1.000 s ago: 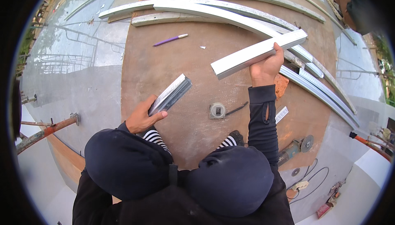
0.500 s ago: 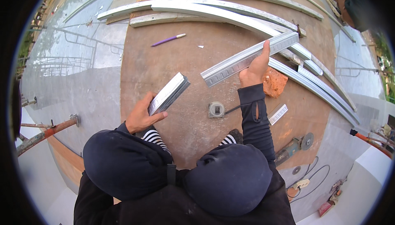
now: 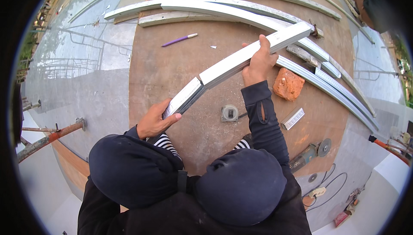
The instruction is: The person measures metal frames with a tape measure, marks them with a pen, and then cuts and joins the pieces using a grinder and a hammer on a construction site.
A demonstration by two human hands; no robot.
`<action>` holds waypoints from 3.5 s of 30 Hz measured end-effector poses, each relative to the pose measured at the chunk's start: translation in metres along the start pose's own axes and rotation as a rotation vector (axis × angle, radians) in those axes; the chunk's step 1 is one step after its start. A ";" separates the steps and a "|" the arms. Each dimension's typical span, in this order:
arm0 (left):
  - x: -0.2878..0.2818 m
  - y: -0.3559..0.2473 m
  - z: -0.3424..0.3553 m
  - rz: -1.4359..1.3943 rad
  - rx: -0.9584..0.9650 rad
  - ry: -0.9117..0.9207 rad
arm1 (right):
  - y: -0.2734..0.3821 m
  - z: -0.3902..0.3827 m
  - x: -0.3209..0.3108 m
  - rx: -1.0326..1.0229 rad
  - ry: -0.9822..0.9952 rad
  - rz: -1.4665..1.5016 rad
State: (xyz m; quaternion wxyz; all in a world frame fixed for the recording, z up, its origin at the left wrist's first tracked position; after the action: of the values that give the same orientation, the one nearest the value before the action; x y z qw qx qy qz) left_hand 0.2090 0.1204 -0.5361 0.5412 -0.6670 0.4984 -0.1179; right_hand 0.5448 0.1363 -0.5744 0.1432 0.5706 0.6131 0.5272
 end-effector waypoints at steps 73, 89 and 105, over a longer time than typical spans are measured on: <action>0.022 0.037 0.003 -0.002 -0.135 0.162 | -0.018 -0.050 0.005 -0.025 -0.006 -0.187; 0.009 0.071 -0.050 0.359 -0.213 0.152 | -0.002 0.002 -0.054 0.036 -0.034 0.000; -0.003 0.038 0.038 0.588 0.027 0.059 | 0.044 -0.001 -0.154 0.152 -0.139 -0.516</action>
State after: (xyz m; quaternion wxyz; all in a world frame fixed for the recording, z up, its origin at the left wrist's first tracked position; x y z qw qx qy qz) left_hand 0.2135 0.1485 -0.5814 0.5463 -0.4830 0.6840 0.0180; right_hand 0.6157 -0.0048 -0.6039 0.2712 0.4393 0.7649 0.3853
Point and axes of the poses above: each hand's wrist, its own z-axis towards the middle knuckle, its own x-axis out of the palm, y = z × x, the point moved 9 cm from there along z, towards the middle knuckle, and after that the axes turned 1 degree about x, right-handed, at the moved point
